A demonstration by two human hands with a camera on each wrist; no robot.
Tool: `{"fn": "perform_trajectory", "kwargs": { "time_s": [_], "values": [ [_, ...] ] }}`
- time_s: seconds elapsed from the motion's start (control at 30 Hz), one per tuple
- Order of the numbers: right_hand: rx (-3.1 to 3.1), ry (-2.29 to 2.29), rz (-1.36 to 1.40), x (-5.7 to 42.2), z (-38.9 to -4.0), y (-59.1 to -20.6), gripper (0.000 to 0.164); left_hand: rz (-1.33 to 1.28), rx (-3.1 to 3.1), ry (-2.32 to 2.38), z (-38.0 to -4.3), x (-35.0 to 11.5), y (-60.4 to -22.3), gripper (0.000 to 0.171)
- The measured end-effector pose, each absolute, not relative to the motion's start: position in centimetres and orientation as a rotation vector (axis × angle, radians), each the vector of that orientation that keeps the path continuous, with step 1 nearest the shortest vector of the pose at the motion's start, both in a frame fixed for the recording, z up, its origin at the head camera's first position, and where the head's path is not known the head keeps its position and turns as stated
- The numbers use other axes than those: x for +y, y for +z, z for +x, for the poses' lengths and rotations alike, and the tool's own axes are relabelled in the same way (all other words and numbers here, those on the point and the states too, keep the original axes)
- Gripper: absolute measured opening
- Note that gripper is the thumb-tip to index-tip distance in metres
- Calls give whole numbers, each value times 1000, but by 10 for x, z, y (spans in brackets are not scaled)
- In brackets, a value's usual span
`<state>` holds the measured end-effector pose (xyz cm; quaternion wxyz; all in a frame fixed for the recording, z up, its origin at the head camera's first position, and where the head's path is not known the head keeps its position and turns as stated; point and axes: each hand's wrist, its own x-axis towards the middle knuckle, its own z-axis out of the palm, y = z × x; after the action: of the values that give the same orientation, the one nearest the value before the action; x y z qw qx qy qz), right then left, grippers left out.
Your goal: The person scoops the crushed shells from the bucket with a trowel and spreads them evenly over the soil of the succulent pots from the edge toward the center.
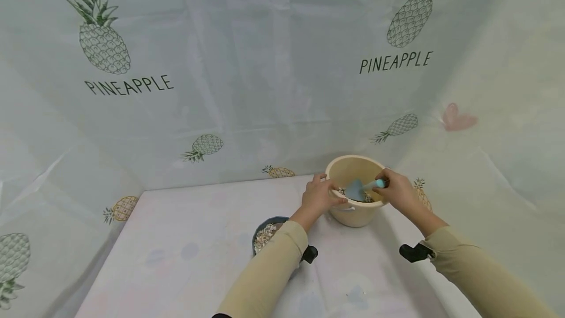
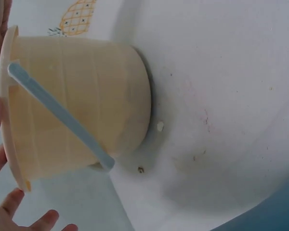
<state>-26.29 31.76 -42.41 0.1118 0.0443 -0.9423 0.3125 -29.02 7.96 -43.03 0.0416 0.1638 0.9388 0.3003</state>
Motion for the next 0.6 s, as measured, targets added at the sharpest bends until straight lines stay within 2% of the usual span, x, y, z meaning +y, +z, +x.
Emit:
{"fn": "perform_trajectory", "kwargs": {
  "time_s": [0.4,0.6],
  "values": [
    [-2807,947,406,320,-271,-431,20,434,2853,905,-291,83,-426,41],
    [-2810,1069,430,324,-271,-427,18,419,2844,928,-293,84,-428,38]
  ]
}}
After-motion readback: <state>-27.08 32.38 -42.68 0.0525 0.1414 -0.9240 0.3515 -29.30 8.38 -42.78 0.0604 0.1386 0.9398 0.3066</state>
